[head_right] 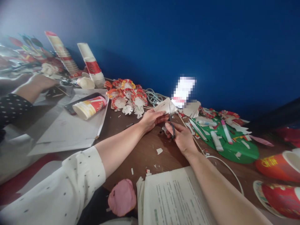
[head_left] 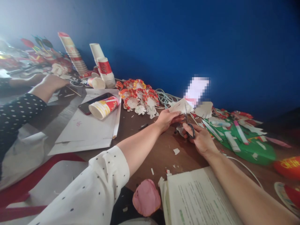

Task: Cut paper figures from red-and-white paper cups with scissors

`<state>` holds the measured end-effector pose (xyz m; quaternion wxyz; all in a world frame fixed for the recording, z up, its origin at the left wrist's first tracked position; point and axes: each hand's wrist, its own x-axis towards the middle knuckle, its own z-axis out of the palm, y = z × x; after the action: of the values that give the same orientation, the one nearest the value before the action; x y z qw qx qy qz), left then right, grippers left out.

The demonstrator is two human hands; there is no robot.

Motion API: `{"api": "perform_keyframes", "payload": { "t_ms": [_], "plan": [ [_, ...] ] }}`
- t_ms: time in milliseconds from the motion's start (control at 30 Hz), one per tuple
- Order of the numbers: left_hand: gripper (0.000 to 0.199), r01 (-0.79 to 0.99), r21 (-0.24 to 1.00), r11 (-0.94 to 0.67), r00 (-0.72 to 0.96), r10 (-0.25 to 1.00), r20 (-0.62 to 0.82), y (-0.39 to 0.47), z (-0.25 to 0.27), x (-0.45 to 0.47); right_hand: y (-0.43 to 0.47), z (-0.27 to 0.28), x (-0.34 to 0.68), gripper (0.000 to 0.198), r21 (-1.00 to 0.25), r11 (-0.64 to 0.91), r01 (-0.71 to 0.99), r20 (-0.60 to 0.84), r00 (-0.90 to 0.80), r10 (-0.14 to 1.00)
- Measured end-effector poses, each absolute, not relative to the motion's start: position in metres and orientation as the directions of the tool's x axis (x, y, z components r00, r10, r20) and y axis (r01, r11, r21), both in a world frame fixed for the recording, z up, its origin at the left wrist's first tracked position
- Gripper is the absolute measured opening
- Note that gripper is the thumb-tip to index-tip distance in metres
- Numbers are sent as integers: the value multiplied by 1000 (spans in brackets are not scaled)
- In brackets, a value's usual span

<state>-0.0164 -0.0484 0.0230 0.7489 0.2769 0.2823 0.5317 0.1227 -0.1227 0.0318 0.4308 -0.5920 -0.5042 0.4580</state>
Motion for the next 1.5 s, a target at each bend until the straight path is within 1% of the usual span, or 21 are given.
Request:
{"api": "perform_keyframes", "payload": {
  "t_ms": [233,400,600,767,1033,1233,1500],
  "plan": [
    [14,-644,708,290,276,951,-138,-50,26,-17,-124,34,121,49,-975,-145,168,-130,97,987],
    [16,-641,711,289,274,952,-140,-50,25,-17,-123,33,121,47,-977,-140,163,-128,83,988],
    [12,-648,706,284,267,954,-139,-50,25,-16,-122,30,124,48,-977,-120,178,-110,69,992],
    [11,-642,712,285,264,954,-144,-51,26,-16,-123,32,122,44,-976,-114,183,-105,57,993],
    [18,-642,714,278,258,956,-141,-51,26,-16,-124,33,121,46,-978,-104,179,-97,47,994],
    [17,-649,710,275,259,957,-133,-52,26,-16,-124,34,120,42,-981,-117,158,-110,51,993],
    [15,-640,719,271,228,961,-160,-51,28,-16,-124,32,121,47,-978,-112,175,-105,51,993]
  ]
}}
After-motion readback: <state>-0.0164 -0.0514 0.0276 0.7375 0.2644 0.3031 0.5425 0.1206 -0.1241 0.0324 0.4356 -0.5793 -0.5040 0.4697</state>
